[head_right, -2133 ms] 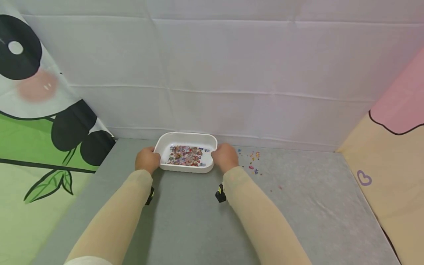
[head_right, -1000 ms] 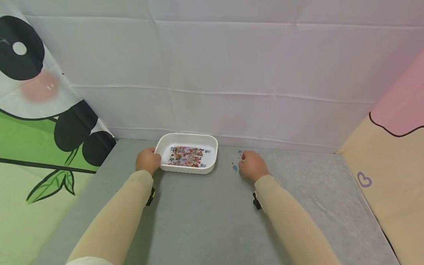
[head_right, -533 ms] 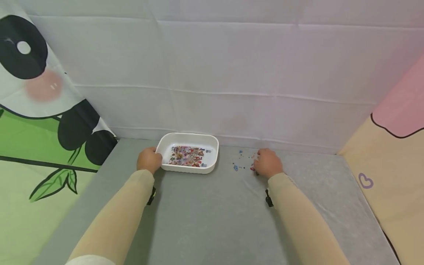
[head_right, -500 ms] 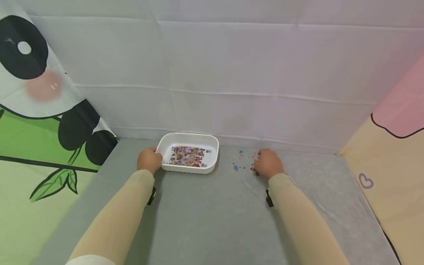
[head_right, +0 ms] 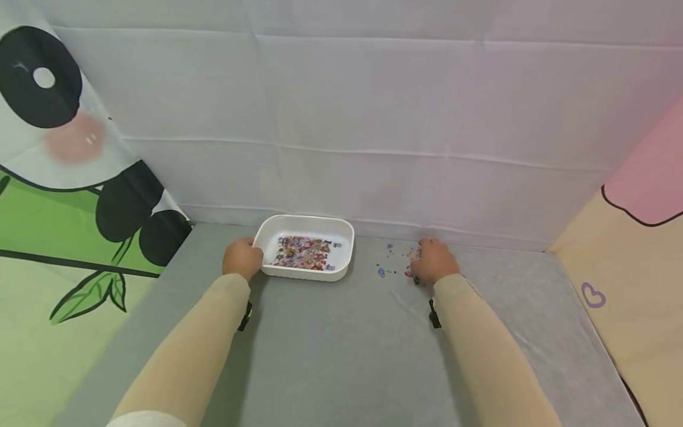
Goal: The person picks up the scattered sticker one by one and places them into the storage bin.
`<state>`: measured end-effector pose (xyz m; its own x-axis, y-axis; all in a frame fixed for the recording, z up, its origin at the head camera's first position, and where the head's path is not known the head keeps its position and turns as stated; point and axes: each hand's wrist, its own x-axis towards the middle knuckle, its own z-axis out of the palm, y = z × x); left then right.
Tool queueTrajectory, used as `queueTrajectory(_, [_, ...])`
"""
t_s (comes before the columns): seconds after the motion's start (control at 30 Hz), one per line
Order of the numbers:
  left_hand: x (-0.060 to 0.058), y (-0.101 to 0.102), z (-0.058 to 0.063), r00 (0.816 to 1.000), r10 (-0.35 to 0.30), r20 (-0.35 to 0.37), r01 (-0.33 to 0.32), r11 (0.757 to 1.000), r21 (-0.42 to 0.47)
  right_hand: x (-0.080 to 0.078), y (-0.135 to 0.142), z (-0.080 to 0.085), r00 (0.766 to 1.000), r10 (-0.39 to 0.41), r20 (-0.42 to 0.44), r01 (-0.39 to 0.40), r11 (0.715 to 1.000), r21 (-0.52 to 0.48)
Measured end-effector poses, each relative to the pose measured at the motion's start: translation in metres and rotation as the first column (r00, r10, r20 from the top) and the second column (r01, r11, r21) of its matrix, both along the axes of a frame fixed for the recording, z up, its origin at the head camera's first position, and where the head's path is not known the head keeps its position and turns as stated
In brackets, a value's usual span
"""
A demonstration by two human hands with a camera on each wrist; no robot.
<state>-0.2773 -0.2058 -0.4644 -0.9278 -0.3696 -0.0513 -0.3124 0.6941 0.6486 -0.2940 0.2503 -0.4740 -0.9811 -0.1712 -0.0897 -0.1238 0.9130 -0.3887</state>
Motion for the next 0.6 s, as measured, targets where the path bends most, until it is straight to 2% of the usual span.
queueTrajectory(0.27, [0.001, 0.004, 0.003, 1.000, -0.008, 0.020, 0.008, 1.000, 0.010, -0.008, -0.001, -0.012, 1.000, -0.013, 0.006, 0.013, 1.000, -0.021])
queueTrajectory(0.6, [-0.001, 0.001, 0.000, 1.000, 0.002, 0.015, -0.002, 1.000, -0.002, -0.007, -0.009, -0.015, 1.000, -0.006, 0.002, 0.006, 0.999, 0.051])
